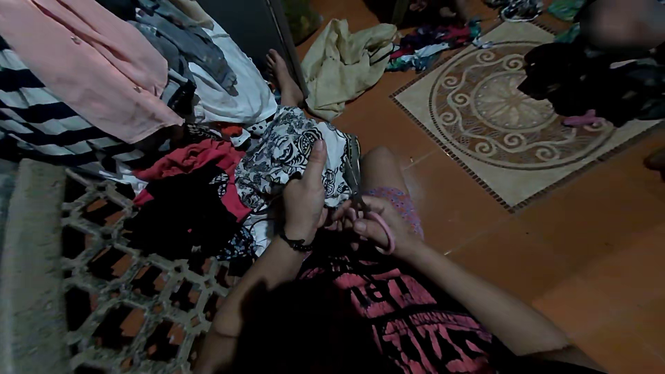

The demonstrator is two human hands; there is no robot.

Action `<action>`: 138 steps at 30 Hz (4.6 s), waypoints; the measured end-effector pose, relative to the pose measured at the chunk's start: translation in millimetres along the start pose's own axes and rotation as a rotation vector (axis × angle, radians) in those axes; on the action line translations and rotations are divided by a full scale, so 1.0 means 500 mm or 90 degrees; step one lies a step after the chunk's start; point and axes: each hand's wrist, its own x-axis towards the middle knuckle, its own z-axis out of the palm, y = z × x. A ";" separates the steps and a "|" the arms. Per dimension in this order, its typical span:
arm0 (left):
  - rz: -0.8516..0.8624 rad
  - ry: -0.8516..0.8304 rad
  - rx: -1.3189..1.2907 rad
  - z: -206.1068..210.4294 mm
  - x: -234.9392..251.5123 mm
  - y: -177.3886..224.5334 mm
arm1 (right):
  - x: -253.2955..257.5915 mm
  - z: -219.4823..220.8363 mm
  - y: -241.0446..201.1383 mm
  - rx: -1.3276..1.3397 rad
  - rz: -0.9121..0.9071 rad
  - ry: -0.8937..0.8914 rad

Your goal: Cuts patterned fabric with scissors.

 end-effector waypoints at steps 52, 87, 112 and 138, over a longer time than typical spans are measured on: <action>0.124 -0.290 -0.123 -0.075 0.036 -0.068 | -0.019 -0.005 -0.014 -0.013 0.041 0.019; -0.129 -0.329 -0.142 -0.075 0.003 -0.098 | 0.026 -0.059 -0.060 -0.164 0.071 0.384; -0.406 -0.149 -0.253 -0.039 0.019 -0.065 | 0.025 -0.028 0.002 -0.259 -0.119 0.405; 0.040 -0.166 0.013 -0.033 0.033 0.060 | -0.041 -0.020 -0.002 -0.101 -0.011 -0.075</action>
